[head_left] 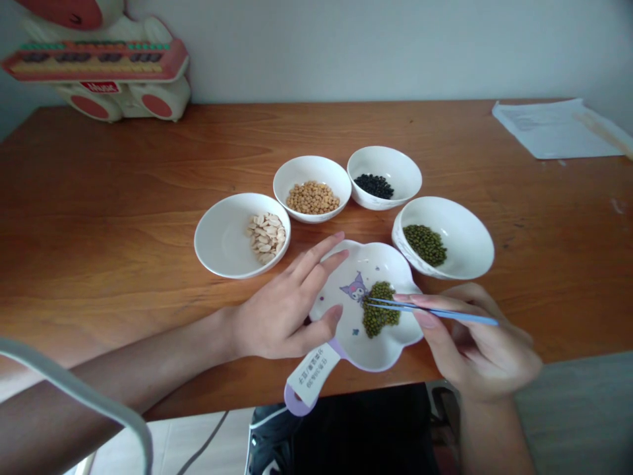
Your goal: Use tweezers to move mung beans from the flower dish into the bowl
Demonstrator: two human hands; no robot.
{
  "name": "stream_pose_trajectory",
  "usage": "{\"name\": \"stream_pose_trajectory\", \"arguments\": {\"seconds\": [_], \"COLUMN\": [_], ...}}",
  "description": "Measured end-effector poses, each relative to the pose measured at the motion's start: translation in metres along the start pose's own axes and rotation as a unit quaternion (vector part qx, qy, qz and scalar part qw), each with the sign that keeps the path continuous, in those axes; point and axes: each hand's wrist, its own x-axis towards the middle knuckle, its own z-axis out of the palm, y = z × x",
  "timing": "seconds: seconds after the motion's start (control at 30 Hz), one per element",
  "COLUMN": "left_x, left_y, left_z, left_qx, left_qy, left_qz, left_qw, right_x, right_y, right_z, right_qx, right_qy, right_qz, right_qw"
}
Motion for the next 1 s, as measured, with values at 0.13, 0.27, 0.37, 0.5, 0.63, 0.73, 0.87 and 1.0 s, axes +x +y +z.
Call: {"name": "stream_pose_trajectory", "arguments": {"seconds": [0.13,0.27,0.37,0.5,0.63,0.73,0.87,1.0], "left_x": [0.0006,0.0005,0.0,0.0003,0.0011,0.0009,0.0002,-0.0001], "left_y": [0.0004,0.0003,-0.0003,-0.0006,0.0007,0.0016,0.0019,0.0019], "left_z": [0.0,0.0005,0.001,0.0013,0.0,-0.0011,-0.0014,-0.0016], "left_qx": [0.001,0.006,0.007,0.001,-0.003,-0.007,-0.016,-0.014], "left_qy": [-0.001,0.006,0.007,0.002,-0.002,-0.004,-0.004,-0.007], "left_qz": [0.006,0.013,0.011,0.007,0.005,-0.001,-0.007,-0.009], "left_qw": [1.0,1.0,1.0,1.0,1.0,1.0,1.0,1.0], "right_x": [-0.0002,-0.0003,-0.0005,0.0003,0.0017,0.0018,0.0016,0.0032], "right_y": [0.0008,0.0005,0.0002,0.0,0.0006,0.0017,0.0022,0.0009], "right_z": [0.0013,0.0024,0.0028,0.0023,0.0014,0.0018,0.0029,0.0031], "right_qx": [-0.009,-0.011,-0.01,-0.014,-0.022,-0.029,-0.03,-0.026], "right_qy": [0.002,-0.005,-0.007,-0.01,-0.018,-0.019,-0.018,-0.022], "right_qz": [-0.005,-0.007,-0.008,-0.001,-0.001,-0.001,0.001,-0.008], "right_qw": [1.0,1.0,1.0,1.0,1.0,0.999,0.999,0.999]}}
